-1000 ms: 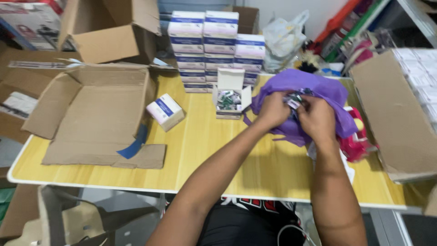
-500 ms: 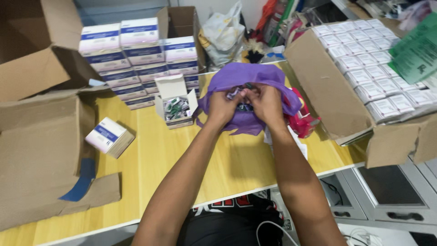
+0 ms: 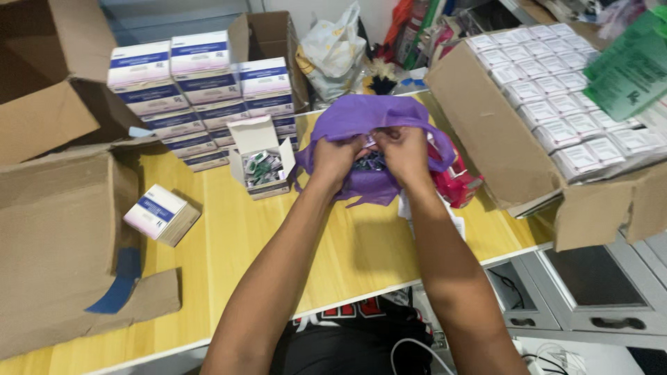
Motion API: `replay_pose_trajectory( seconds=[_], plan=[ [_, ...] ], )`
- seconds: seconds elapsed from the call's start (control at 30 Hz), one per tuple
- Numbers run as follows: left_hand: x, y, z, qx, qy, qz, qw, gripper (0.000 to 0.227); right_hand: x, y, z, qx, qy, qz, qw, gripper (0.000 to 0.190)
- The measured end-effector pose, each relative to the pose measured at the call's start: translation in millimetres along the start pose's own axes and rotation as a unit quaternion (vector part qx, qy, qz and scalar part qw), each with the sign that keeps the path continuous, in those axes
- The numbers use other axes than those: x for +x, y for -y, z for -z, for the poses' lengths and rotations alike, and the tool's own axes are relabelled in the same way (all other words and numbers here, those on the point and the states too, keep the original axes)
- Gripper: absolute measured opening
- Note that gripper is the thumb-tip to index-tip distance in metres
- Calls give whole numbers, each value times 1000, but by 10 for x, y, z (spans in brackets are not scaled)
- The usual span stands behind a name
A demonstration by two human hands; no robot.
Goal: The person opens a small white box and places multiple individually wrapped items into it from a purple bag. The person then closes the box and sets it aside. The person repeats this process with another box.
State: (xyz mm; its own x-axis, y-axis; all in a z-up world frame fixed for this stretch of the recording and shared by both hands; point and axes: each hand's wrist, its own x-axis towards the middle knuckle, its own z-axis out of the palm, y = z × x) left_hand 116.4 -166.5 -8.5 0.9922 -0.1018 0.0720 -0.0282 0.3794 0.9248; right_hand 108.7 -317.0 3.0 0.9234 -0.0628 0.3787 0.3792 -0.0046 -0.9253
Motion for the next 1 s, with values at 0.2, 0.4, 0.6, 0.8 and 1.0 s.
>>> replay_pose_trajectory(
  seconds=[0.2,0.4,0.6,0.8,1.0],
  plan=[
    [146,23,-21,-110,11,95,989,26,-14,25,85,-108,-76,60,989,14],
    [59,22,-127,-118,0,104,988,25,-79,83,23,-93,-44,24,994,18],
    [29,116,-151,-99,-60,13,993,28,-73,184,21,-45,-60,-2,997,13],
    [-26,18,-195,-88,-44,-10,995,22,-65,213,54,22,-71,25,997,11],
    [-612,-386,-107,196,-7,-43,980,10,-64,270,145,-68,-74,31,994,8]
  ],
)
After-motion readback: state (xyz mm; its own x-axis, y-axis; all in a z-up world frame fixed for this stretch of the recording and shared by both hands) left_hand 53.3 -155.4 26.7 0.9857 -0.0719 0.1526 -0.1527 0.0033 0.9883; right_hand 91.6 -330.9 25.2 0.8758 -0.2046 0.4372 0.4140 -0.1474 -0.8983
